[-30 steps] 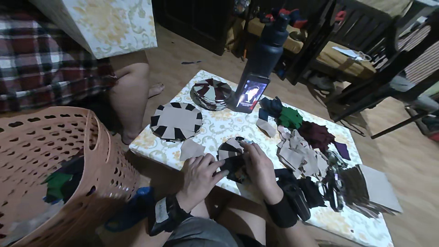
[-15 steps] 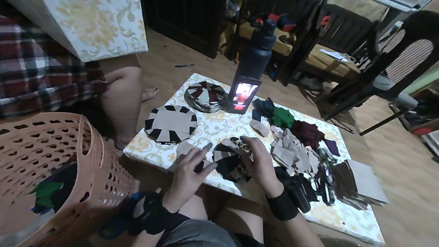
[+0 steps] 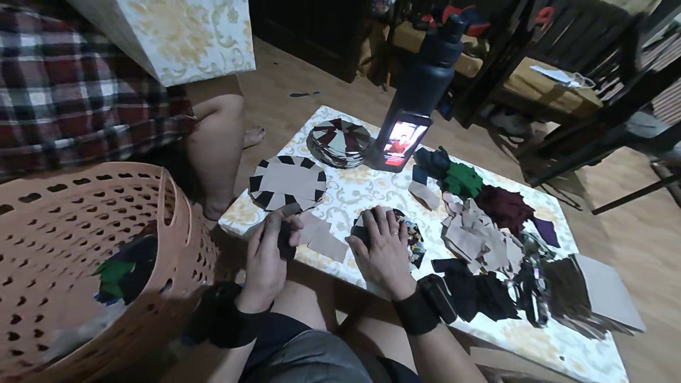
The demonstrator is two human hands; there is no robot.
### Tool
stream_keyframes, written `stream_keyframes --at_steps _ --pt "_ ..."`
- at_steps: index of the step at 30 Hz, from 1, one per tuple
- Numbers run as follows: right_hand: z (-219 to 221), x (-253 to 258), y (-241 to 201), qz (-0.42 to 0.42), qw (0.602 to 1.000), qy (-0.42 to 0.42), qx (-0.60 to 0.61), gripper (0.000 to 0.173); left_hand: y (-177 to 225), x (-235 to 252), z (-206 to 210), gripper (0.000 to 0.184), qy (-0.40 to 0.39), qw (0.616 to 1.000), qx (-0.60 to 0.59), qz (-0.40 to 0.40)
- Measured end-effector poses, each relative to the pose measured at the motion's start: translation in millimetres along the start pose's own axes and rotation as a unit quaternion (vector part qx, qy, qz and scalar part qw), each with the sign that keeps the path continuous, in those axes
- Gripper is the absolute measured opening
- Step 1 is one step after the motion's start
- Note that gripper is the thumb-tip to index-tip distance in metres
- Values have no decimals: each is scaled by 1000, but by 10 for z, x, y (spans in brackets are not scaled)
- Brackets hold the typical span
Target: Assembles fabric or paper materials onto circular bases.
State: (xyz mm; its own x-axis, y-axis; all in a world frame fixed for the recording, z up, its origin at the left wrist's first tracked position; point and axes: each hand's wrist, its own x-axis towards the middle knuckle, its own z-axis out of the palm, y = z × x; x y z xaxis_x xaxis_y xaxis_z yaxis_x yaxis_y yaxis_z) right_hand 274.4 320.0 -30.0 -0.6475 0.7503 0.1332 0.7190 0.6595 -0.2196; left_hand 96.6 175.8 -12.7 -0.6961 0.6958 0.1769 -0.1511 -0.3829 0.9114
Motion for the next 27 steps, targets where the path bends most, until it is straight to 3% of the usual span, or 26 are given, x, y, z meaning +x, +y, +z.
stream_keyframes --at_steps 3,5,9,13,16,18,20,23,25,27 --pt "-20 -43 -79 -36 995 97 11 77 9 -71 -38 33 -13 1000 11 -15" --pt "-70 -135 -218 -107 979 166 44 60 -35 -148 -110 18 -41 999 35 -11" --pt "11 -294 -408 -195 962 137 131 18 -85 -283 -220 11 -144 976 153 -48" --pt "-25 -293 -369 -183 950 161 194 17 -132 -379 -196 21 -238 944 178 -146" --pt "-141 -345 -339 -183 928 223 237 15 -108 -420 -92 48 -223 940 75 -246" --pt "-173 -424 -296 -207 911 256 249 11 -78 -405 5 59 -174 938 -12 -300" --pt "-174 -502 -233 -233 901 275 243 10 -51 -361 104 53 -142 939 -50 -308" --pt "-180 -574 -139 -243 894 285 247 9 -46 -307 192 16 -152 958 -31 -240" --pt "-167 -601 -76 -237 886 273 289 15 -34 -286 251 13 -175 962 -11 -210" --pt "-159 -638 -18 -221 870 225 379 33 -29 -287 302 16 -193 965 6 -176"
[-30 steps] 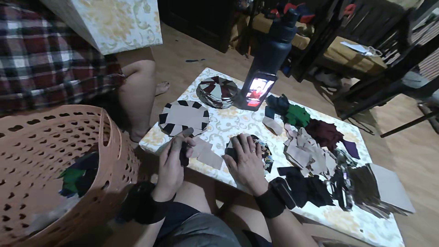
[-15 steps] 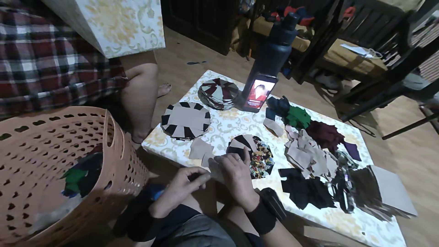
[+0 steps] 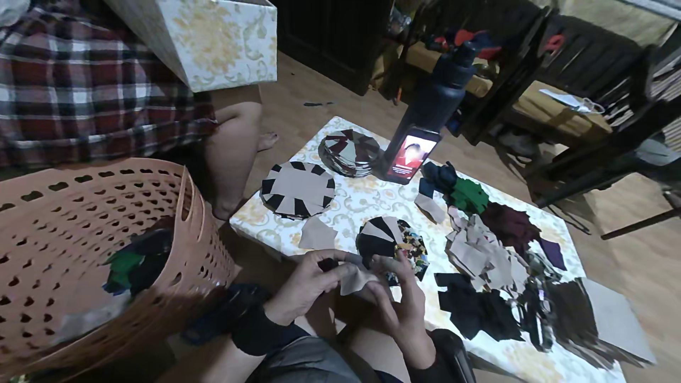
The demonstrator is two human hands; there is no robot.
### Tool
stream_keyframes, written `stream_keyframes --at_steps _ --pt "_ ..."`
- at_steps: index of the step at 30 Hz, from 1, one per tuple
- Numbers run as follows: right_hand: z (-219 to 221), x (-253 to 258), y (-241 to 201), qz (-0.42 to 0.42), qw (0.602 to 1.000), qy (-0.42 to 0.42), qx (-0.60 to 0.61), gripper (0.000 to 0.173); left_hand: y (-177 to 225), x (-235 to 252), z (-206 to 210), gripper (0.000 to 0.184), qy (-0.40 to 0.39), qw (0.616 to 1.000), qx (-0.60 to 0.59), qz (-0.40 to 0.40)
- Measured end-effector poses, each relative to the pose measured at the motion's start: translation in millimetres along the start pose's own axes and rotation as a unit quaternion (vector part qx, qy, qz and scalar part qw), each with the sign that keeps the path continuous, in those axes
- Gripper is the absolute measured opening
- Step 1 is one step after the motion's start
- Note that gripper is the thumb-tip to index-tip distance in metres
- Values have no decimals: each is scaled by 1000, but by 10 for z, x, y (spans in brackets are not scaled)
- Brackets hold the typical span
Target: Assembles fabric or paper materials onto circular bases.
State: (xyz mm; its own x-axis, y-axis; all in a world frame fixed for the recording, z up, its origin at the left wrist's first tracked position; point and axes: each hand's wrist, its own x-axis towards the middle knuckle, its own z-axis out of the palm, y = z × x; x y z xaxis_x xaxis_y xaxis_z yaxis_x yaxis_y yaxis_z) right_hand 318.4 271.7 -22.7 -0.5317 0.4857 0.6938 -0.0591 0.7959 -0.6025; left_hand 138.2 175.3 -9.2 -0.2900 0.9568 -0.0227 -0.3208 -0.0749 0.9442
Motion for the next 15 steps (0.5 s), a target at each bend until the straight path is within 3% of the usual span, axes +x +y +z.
stream_keyframes --at_steps 4,6,8,11,15 --pt "-15 -15 -135 186 955 -20 231 81 34 7 103 16 -17 994 66 89" --pt "-30 14 -180 256 920 -35 295 78 47 34 117 18 -44 983 97 146" --pt "-67 66 -211 286 899 -31 331 59 61 92 100 19 -74 969 135 192" --pt "-149 190 -206 320 869 -28 376 70 146 195 68 20 -108 951 186 220" --pt "-233 362 -137 365 803 -96 462 80 354 333 76 23 -167 927 234 242"
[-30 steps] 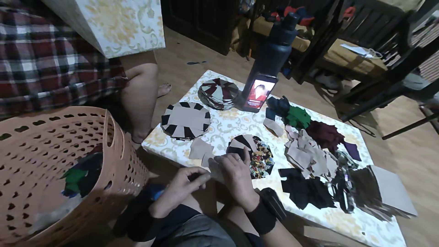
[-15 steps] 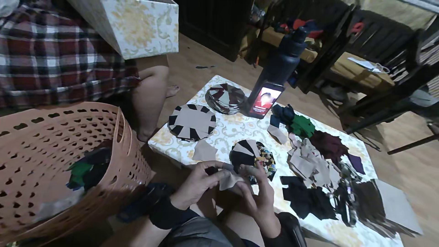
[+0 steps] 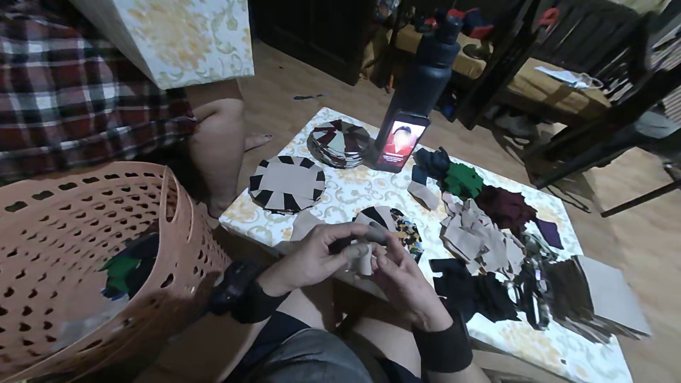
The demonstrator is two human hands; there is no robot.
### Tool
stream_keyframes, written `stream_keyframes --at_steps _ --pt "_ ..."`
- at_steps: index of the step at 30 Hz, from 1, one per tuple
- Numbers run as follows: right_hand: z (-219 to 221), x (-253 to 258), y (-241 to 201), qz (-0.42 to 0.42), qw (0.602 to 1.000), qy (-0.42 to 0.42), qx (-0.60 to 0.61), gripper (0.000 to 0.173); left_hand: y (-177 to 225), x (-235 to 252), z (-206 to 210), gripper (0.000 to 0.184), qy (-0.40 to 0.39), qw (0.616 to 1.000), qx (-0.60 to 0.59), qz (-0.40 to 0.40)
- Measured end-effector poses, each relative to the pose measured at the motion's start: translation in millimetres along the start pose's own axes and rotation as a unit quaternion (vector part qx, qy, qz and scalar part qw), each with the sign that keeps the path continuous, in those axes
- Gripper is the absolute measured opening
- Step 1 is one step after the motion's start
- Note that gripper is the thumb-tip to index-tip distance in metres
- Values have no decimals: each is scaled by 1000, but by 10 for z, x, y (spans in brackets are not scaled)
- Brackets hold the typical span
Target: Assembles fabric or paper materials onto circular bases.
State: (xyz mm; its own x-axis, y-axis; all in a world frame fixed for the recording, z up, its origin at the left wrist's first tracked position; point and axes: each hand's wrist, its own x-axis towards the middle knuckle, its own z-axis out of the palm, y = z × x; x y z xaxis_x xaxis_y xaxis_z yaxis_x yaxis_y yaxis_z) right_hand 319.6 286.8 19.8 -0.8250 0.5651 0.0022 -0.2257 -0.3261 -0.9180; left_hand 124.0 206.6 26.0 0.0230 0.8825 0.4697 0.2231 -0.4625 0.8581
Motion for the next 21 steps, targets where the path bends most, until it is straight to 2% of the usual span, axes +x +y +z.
stream_keyframes --at_steps 3,5,7,10,13,17,19,21 --pt "-24 81 -124 -23 1000 7 5 64 61 146 -31 25 -18 998 44 34" --pt "-47 117 -212 -60 997 46 -12 51 94 196 -36 29 3 997 79 25" --pt "-82 141 -291 -105 988 78 -86 37 98 221 -17 32 34 995 96 -1" --pt "-189 181 -333 -151 954 88 -243 32 -26 185 69 37 72 992 97 -43" --pt "-355 249 -281 -143 923 78 -348 29 -172 117 191 40 86 982 137 -96" --pt "-535 360 -164 -62 879 52 -470 29 -297 96 270 44 44 950 255 -174" --pt "-569 404 -103 -38 865 49 -498 29 -335 94 254 38 59 938 293 -175" --pt "-566 417 -80 -34 863 51 -502 28 -392 64 217 30 114 929 325 -139"
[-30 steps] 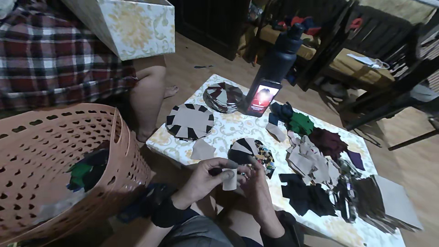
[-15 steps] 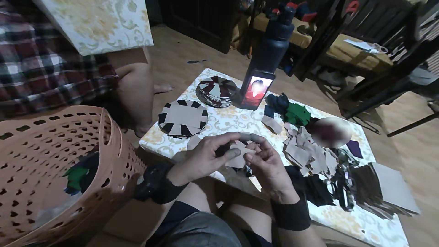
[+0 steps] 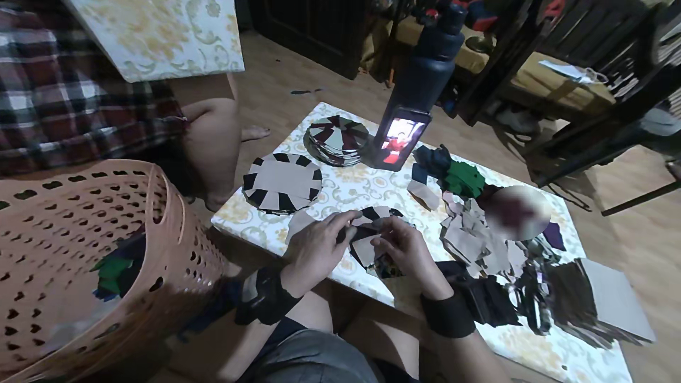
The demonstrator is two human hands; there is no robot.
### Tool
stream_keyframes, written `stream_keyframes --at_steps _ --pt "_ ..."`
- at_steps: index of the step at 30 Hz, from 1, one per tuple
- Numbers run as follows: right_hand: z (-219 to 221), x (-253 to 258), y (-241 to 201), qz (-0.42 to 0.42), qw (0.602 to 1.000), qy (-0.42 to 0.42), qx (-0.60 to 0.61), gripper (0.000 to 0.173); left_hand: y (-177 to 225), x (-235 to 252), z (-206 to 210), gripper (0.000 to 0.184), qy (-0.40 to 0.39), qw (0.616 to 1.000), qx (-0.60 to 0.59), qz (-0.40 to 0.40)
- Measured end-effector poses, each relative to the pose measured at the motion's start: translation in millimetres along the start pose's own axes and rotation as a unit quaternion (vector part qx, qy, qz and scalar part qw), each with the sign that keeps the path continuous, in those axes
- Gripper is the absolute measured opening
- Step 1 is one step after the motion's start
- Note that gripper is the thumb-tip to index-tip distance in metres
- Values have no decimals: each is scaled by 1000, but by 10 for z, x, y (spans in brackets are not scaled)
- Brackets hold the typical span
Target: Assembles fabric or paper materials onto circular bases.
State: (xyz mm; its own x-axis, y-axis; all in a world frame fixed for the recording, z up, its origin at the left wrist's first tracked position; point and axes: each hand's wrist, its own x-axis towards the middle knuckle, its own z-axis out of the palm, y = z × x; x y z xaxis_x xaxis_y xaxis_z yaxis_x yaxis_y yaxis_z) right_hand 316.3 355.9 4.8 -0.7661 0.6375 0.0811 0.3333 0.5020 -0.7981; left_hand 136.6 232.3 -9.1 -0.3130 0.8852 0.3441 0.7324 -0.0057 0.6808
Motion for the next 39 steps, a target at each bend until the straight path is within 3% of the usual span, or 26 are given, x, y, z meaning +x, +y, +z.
stream_keyframes --at_steps 4,10,16,25,31,34,37,39 --pt "9 -5 18 -4 1000 6 8 28 -105 -54 -17 26 79 996 -3 30" --pt "26 20 7 -28 1000 -6 9 24 -131 -206 104 27 33 999 3 32" --pt "65 28 13 -41 999 6 -16 24 -123 -217 180 33 7 994 81 73" --pt "204 -88 -51 -70 957 146 -241 20 -129 -209 187 33 2 991 102 81" --pt "148 -106 -90 -50 961 88 -259 22 -138 -209 186 33 2 992 95 78" --pt "81 -87 -162 -76 957 128 -249 23 -110 -185 75 31 -8 999 11 30" --pt "88 -26 -94 -169 946 126 -246 24 -162 -159 -59 30 79 985 -151 8" --pt "138 14 -2 -195 940 62 -273 45 -189 -161 -181 30 123 954 -272 -14"
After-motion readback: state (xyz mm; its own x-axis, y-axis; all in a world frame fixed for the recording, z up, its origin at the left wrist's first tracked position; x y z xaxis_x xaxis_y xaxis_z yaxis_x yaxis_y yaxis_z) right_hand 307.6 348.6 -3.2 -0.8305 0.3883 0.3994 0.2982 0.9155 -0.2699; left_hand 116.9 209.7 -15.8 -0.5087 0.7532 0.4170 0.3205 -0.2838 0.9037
